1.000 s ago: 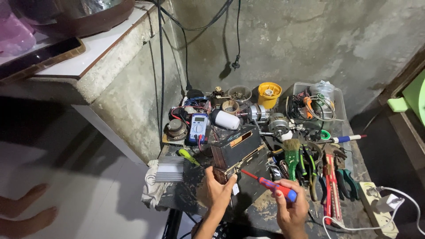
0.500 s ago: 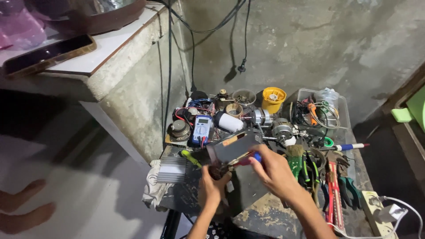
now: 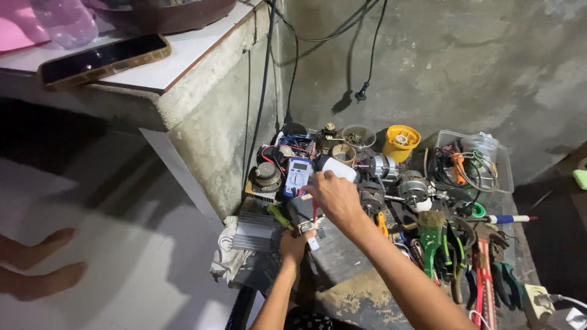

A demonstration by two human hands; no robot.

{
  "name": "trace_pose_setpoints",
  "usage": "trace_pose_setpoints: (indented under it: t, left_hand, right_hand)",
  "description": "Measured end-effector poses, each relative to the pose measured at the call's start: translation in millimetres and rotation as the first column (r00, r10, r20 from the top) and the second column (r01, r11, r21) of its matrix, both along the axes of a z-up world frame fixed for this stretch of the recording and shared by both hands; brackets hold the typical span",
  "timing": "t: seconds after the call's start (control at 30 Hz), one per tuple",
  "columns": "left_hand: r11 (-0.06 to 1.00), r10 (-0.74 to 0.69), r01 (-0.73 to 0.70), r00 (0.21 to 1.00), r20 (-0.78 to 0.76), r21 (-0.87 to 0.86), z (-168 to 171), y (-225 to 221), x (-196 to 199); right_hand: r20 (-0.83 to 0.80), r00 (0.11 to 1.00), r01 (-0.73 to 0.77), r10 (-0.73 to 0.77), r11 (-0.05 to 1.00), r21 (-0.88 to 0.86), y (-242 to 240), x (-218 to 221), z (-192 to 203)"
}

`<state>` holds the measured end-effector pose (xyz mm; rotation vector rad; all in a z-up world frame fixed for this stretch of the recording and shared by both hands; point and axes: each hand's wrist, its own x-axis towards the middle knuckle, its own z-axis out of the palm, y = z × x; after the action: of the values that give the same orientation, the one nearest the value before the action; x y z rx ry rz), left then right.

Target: Repairing the internal circuitry of an electronic device by unscrewing the casing and inspecting components.

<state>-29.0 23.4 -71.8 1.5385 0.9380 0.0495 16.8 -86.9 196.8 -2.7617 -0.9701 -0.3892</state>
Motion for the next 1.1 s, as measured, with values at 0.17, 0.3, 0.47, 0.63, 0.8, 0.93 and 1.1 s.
trace_pose_setpoints:
  t: [0.17,0.3,0.47,0.63,0.8,0.93,1.1]
  left_hand:
    - [0.998,-0.037,0.035,0.998,-0.045,-0.047,17.9,5.7,-2.2]
    - [0.989,-0.035,0.026,0.997,-0.063,-0.144,48.9,7.1,-13.2]
    - [0.969,0.029,-0.027,1.000,0.005,-0.245,59.1,9.0,-16.4]
    - [0.986,-0.004,-0.001,1.000,-0.026,-0.167,48.6,12.7,-14.1]
    - [0.991,-0.021,0.012,0.998,-0.062,-0.137,56.7,11.5,-14.7]
    - [0.995,-0.014,0.006,0.997,-0.077,-0.103,39.2,13.2,-6.7]
    - [0.989,-0.104,0.098,0.993,0.053,0.115,59.2,18.0,-18.1]
  right_hand:
    - [-0.003,0.942,-0.335,0.335,0.942,0.029,8.9,23.4,1.6]
    - [-0.217,0.907,-0.332,0.360,0.930,0.155,3.2,43.4,-2.0]
    - [-0.311,0.932,-0.123,0.186,0.970,0.210,9.2,44.3,-13.5]
    - [-0.142,0.920,-0.313,0.366,0.903,0.295,6.1,44.6,-16.1]
    - [-0.200,0.888,-0.308,0.414,0.859,0.410,8.2,37.5,-12.4]
    - [-0.147,0.966,-0.156,0.214,0.931,0.331,13.1,45.1,-33.7]
    - [-0.155,0.937,-0.190,0.313,0.828,0.528,18.7,51.4,-48.1]
